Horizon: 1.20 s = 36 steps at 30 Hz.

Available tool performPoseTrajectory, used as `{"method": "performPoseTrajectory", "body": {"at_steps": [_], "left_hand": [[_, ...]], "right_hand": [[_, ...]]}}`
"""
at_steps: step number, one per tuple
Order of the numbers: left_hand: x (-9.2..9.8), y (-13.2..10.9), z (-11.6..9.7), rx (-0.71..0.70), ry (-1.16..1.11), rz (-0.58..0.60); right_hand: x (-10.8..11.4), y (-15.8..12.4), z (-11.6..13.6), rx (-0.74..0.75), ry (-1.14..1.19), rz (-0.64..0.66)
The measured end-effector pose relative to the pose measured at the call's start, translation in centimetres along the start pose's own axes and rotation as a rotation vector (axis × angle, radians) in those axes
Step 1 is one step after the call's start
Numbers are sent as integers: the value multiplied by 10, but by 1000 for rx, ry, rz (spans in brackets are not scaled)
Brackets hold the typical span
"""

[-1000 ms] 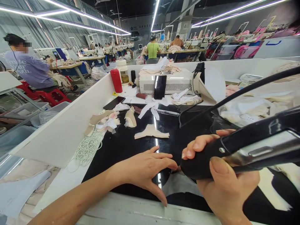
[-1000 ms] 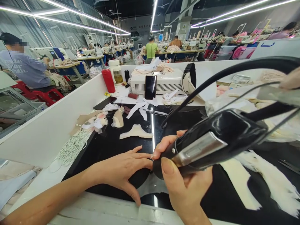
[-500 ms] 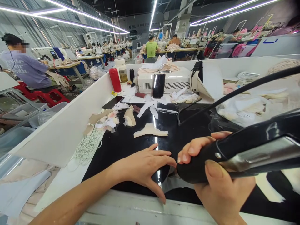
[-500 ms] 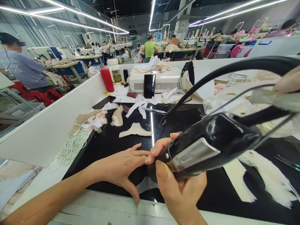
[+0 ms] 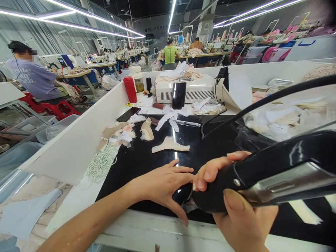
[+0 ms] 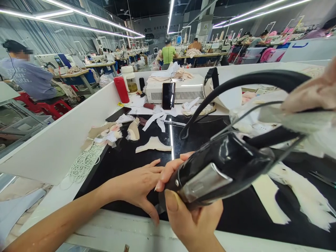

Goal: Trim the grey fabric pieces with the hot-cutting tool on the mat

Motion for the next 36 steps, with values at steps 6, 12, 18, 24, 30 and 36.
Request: {"method": "performPoseTrajectory", "body": {"at_steps": [6,12,18,24,30,36], "left_hand": [[8,-5,-2,-25,20,-78],[23,-14,-2,-84,157,-126],[46,-24,17,-3,306,-150],[61,-26,15,135,340,-388],[19,-12,0,163,132,-317],[0,-10,10,289,90,-174]], "right_hand": [[17,10,3,2,-1,-79],[48,23,16,29,-44,-228],[59,25,17,44,-65,-250],[53,24,11,66,-84,-241],[41,27,0,65,-65,-215],[35,27,-11,65,-39,-162]]}}
Point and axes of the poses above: each hand's wrist, its own y-axis towards the middle knuckle, its own x-axis out of the back of the hand, z = x × y, the point moved 10 cm from there along y, towards the middle knuckle, and after that the axes turned 3 degrees about -y, right-handed, at the moved point
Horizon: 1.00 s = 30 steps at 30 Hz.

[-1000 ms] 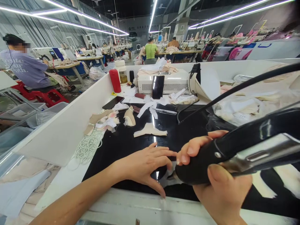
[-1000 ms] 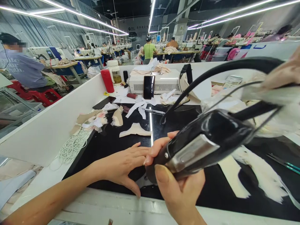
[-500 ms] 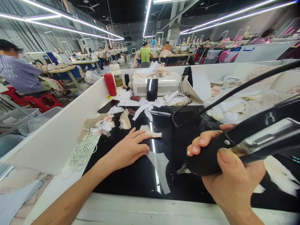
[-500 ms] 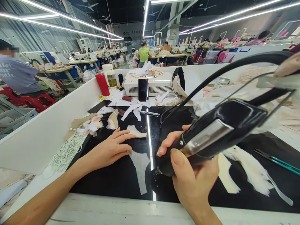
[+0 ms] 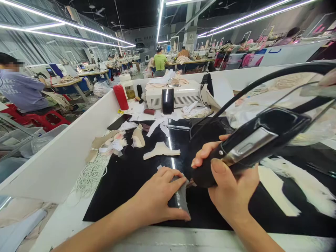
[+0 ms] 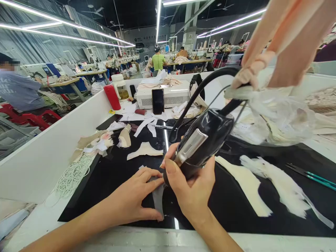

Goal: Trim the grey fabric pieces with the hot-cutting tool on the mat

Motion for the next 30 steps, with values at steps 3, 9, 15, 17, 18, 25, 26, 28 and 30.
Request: {"method": "performPoseTrajectory", "body": {"at_steps": [3,9,15,17,18,25,26,28,30], "left_hand": [[-1,-1,1,31,4,45],[-2,-1,0,41,1,76],[-2,-2,0,33,-8,67],[-2,-1,1,35,-11,65],[-2,-1,1,36,-12,64],[-3,-1,1,37,-5,70],[-3,-1,0,36,-4,72],[-3,-2,0,38,-3,80],[-3,-2,-1,48,2,90]], "right_hand": [[2,-2,-2,1,-4,9],[1,-3,0,23,-28,7],[1,-6,2,-15,-12,6],[0,-9,2,-26,5,19],[0,-11,3,-28,12,28],[0,-17,2,-30,-19,26],[0,-16,2,-31,-27,23],[0,-16,3,-45,-33,19],[1,-15,4,-59,-26,14]]}}
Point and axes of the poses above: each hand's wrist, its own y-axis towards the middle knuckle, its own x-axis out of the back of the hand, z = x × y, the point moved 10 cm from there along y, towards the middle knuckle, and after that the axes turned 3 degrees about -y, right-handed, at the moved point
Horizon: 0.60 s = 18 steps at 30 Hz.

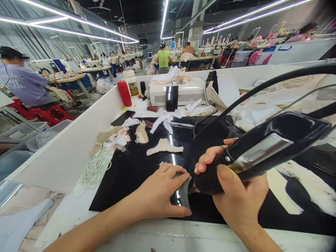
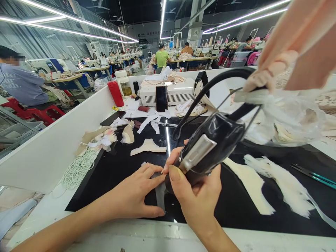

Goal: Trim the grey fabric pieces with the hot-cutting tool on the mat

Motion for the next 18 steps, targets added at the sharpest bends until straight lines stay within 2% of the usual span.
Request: {"method": "performPoseTrajectory", "body": {"at_steps": [7,18], "left_hand": [[-1,1,1,3,16,-5],[2,1,-3,-5,0,-9]], "right_hand": [[8,-6,14,30,-10,-9],[1,-12,10,-1,26,25]]}}
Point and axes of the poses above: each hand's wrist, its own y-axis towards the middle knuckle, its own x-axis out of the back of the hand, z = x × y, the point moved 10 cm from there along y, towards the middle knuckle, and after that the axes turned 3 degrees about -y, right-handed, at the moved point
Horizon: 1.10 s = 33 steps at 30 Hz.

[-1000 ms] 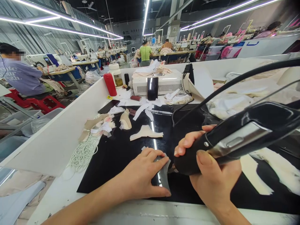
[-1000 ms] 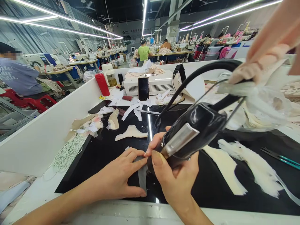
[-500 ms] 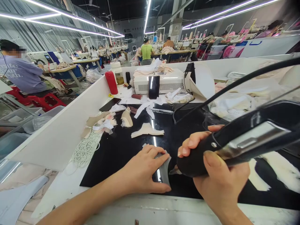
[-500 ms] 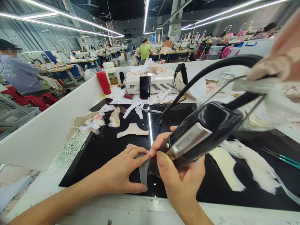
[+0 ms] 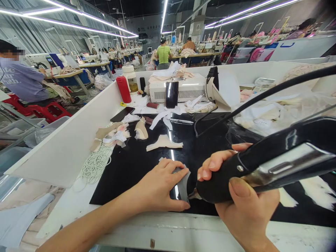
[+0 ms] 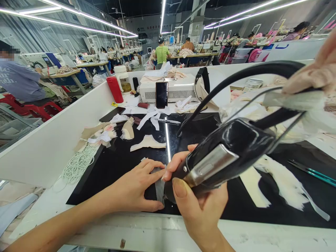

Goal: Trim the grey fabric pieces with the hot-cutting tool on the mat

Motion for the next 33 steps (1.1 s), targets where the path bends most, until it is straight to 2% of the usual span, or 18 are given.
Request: {"method": "performPoseTrajectory", "body": {"at_steps": [8,16,20,33], "left_hand": [[0,1,2,-6,-2,-13],[0,1,1,4,6,4],[1,1,1,-9,-9,-18],[0,1,1,-28,-13,-38]], "right_hand": [[1,0,1,-2,-37,-3],[7,13,-4,29,-11,-102],[7,14,-11,-2,-28,-104],[8,12,-9,21,-78,-111]]}}
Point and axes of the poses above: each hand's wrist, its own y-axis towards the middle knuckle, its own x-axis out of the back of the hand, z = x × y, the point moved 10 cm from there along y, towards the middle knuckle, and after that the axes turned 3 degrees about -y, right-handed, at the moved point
